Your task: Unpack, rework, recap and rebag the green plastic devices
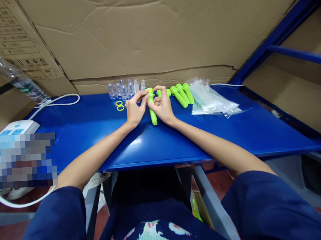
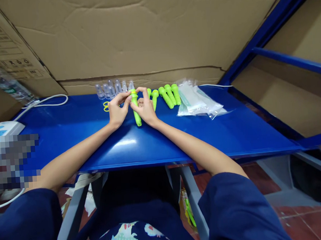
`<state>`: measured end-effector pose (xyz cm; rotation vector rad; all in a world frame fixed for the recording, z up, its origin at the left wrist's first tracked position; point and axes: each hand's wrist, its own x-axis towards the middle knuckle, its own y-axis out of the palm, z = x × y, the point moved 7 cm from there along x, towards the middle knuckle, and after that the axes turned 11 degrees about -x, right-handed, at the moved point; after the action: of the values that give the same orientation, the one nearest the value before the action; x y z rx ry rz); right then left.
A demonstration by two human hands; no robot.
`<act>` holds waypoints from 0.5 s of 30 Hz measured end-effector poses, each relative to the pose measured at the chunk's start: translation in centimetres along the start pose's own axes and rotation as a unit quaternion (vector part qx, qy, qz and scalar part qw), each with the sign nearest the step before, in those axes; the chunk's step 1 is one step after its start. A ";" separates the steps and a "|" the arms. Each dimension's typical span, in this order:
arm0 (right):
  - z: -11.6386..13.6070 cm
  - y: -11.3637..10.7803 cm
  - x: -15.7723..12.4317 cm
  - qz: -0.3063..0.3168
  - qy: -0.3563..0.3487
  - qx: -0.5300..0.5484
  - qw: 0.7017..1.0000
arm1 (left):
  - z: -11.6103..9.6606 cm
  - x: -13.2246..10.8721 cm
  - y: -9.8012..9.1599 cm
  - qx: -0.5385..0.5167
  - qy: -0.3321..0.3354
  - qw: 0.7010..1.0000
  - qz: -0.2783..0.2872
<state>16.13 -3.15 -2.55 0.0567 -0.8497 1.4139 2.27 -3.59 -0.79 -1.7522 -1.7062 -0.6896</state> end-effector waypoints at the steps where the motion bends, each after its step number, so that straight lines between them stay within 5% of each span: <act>1: 0.0 0.0 0.0 0.003 0.001 -0.002 1.000 | 0.1 0.0 0.0 -0.012 -0.005 1.000 -0.002; 15: 0.2 -0.3 -0.4 -0.005 0.018 -0.012 1.000 | -0.3 0.0 -0.4 0.026 -0.027 0.999 -0.015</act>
<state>16.36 -3.65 -2.48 0.0179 -0.8360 1.3913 1.84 -3.80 -0.58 -1.7266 -1.7747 -0.6109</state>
